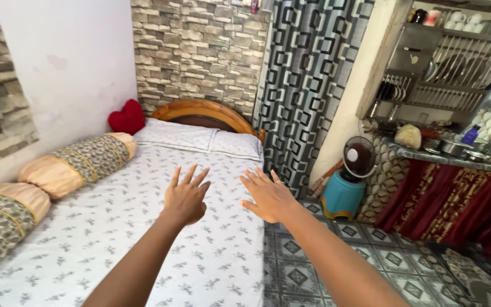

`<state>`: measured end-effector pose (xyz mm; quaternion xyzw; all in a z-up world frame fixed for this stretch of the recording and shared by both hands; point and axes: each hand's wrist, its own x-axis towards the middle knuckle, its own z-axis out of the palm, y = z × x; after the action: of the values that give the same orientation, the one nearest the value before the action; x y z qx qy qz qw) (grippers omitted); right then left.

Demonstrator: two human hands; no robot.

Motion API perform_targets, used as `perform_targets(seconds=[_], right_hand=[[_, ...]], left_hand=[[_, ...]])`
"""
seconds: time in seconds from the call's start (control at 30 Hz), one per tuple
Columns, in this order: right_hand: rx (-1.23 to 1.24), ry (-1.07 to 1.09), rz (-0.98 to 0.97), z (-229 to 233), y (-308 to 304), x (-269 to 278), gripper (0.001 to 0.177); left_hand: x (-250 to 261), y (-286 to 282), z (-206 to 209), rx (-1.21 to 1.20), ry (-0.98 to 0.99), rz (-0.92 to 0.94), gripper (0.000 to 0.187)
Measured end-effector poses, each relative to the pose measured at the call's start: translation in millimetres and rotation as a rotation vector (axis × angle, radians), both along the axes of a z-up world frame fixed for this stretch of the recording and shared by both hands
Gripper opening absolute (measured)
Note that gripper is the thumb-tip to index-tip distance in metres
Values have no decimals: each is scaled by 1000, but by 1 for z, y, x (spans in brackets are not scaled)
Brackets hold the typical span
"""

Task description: The person folds a white floral-patterned pillowcase and places it on the bed. They then position a red heart-shaped pillow and two cylindrical bolster pillows on the bed, smoothing the bedsheet and adjusting the arrangement.

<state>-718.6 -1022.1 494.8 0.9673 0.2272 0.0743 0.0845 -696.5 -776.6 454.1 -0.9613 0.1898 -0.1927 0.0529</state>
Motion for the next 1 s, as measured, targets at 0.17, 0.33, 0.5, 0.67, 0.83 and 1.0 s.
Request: perform_targets(seconds=[0.17, 0.33, 0.5, 0.67, 0.83, 1.0], right_hand=[[134, 65, -32, -7, -35, 14, 77], [97, 96, 58, -35, -45, 56, 78], [-23, 130, 138, -78, -57, 114, 79], [-1, 105, 220, -98, -67, 183, 78], [19, 74, 331, -70, -84, 257, 75], [92, 73, 324, -49, -117, 319, 74]], left_hand=[[15, -23, -14, -433, -55, 15, 48], [46, 0, -50, -459, -98, 120, 53], [84, 13, -97, -324, -45, 301, 58], [127, -4, -110, -295, -99, 359, 54], [188, -45, -77, -248, -103, 362, 58], [254, -100, -32, -210, -170, 340, 57]])
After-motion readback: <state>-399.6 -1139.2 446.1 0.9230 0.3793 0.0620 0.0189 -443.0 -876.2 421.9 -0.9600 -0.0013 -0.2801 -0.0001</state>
